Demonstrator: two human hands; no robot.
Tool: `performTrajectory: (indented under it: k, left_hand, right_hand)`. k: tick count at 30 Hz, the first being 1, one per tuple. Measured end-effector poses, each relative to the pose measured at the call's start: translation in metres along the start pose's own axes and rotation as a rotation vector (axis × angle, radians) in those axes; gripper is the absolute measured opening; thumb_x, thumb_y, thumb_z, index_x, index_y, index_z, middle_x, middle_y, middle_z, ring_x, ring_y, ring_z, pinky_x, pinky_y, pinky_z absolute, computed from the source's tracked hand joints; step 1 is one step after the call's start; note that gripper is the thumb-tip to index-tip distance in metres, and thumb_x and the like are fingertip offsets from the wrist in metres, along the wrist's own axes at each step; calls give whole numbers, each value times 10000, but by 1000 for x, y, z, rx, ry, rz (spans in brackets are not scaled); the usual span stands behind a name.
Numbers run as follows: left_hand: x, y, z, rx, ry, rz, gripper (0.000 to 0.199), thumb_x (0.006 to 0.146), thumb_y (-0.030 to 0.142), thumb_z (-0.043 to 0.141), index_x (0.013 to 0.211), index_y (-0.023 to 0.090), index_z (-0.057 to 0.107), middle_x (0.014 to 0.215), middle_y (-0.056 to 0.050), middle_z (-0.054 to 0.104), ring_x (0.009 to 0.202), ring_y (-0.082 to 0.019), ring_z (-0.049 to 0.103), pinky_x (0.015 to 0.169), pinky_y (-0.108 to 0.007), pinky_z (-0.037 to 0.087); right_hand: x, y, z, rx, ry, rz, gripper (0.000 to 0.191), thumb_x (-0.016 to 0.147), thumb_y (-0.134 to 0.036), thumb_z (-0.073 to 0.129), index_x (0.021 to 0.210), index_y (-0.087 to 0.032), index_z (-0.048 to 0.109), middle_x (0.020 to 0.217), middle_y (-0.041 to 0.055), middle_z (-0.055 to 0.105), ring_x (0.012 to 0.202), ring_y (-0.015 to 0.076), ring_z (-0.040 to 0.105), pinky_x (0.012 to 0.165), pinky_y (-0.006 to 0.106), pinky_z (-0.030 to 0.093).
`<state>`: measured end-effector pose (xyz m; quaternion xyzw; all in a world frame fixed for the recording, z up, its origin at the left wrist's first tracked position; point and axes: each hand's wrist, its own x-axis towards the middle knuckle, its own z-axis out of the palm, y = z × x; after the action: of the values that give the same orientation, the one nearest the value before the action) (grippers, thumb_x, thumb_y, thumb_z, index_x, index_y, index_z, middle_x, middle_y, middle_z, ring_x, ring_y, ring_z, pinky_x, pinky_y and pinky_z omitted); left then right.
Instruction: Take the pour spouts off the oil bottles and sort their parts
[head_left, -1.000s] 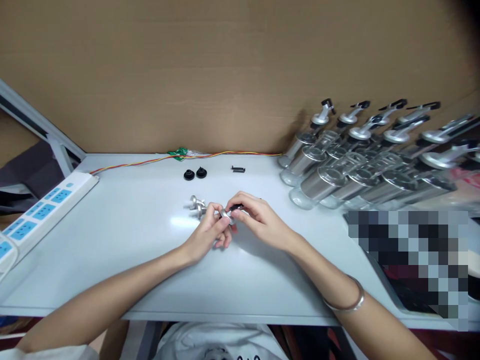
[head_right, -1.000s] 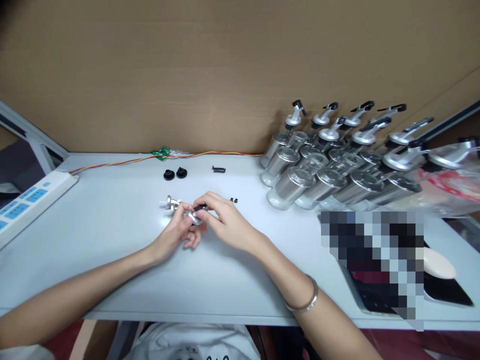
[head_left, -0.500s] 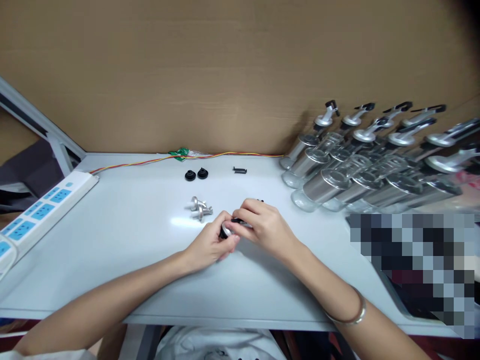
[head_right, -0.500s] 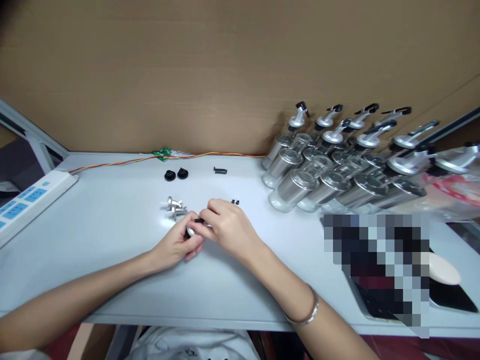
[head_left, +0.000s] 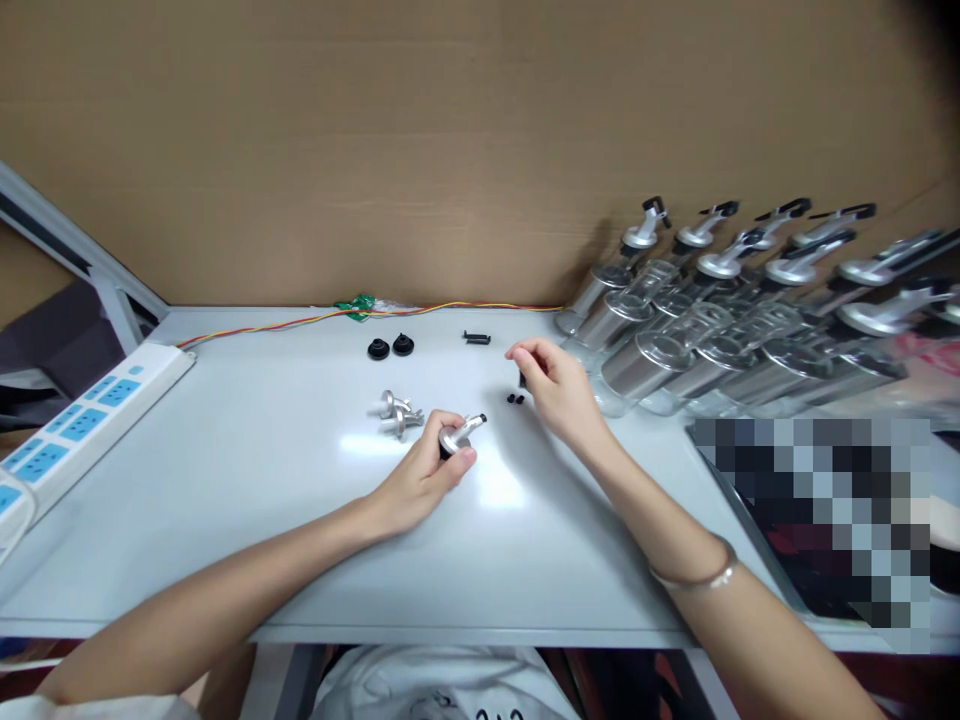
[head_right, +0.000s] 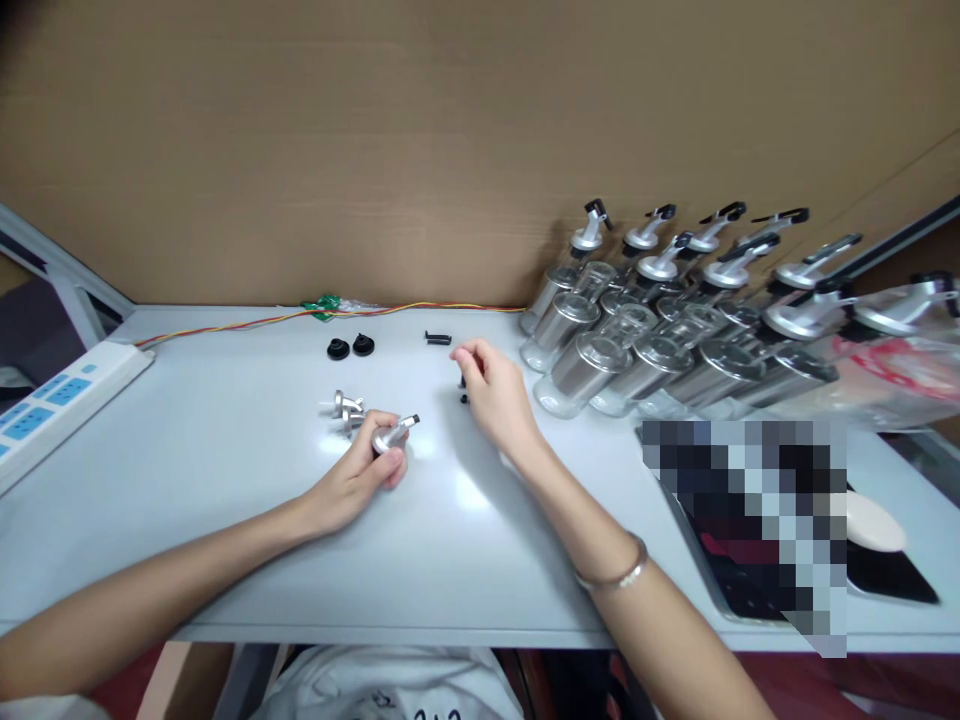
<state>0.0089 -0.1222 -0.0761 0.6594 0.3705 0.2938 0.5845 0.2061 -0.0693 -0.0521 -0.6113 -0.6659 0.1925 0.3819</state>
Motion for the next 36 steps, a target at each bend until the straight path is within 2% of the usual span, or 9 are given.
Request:
performTrajectory:
  k: [3, 8, 11, 15, 23, 27, 30, 33, 36]
  left_hand:
    - [1, 1, 0, -39, 4, -36, 249, 903, 431, 422, 993, 218, 330, 639, 74, 371, 584, -121, 362, 622, -265, 309]
    - [1, 2, 0, -50, 5, -58, 279, 872, 448, 472, 973, 212, 363, 647, 70, 368, 582, -113, 369, 611, -264, 309]
    - [1, 4, 0, -66, 3, -64, 265, 884, 435, 455, 985, 211, 355, 614, 70, 395, 585, -119, 378, 604, -262, 316]
    - [1, 6, 0, -70, 6, -76, 277, 883, 442, 458, 998, 213, 352, 602, 70, 407, 584, -122, 393, 607, -264, 324]
    - [1, 4, 0, -105, -4, -69, 433, 888, 633, 346, 1019, 223, 301, 611, 70, 428, 594, -140, 407, 665, -295, 322]
    - [1, 1, 0, -145, -56, -35, 509, 869, 707, 258, 966, 213, 331, 671, 46, 426, 626, -141, 404, 698, -311, 341]
    - [1, 0, 0, -180, -74, -24, 528, 867, 716, 224, 893, 207, 361, 689, 34, 414, 625, -136, 394, 686, -303, 347]
    - [1, -1, -1, -192, -77, -25, 550, 858, 729, 216, 875, 203, 378, 705, 24, 418, 627, -137, 399, 674, -296, 353]
    - [0, -1, -2, -152, -81, 3, 557, 855, 731, 208, 879, 201, 377, 716, 17, 430, 635, -141, 405, 674, -295, 356]
  right_hand:
    - [25, 20, 2, -110, -107, 94, 180, 871, -228, 454, 815, -148, 606, 621, 4, 597, 564, 129, 516, 596, 243, 384]
    - [45, 25, 14, -214, -183, 4, 124, 809, -142, 522, 834, -149, 644, 767, 44, 683, 698, 157, 590, 695, 256, 408]
    - [48, 20, 17, -285, -176, -66, 224, 804, -86, 481, 938, -132, 655, 930, 93, 687, 841, 197, 597, 797, 297, 409]
    - [42, 17, 15, -356, -217, -159, 334, 762, 12, 398, 862, -131, 683, 962, 113, 679, 948, 231, 556, 855, 333, 391]
    - [38, 22, 15, -406, -290, -213, 307, 884, -127, 404, 1050, -121, 663, 1111, 147, 641, 1041, 277, 519, 861, 396, 393]
    - [22, 15, 5, -315, -249, -253, 294, 916, -183, 407, 1121, -121, 610, 1159, 138, 614, 1073, 255, 516, 922, 386, 392]
    - [-4, 0, -4, -51, -194, -329, 258, 957, -292, 391, 1035, -161, 598, 1025, 103, 632, 971, 209, 550, 874, 346, 420]
    - [-27, -14, -6, 125, -306, -421, 248, 976, -324, 363, 956, -186, 568, 914, 73, 615, 866, 168, 551, 790, 296, 433]
    - [-36, -19, -2, 133, -370, -472, 314, 989, -349, 303, 836, -190, 526, 785, 51, 566, 751, 156, 507, 716, 283, 417]
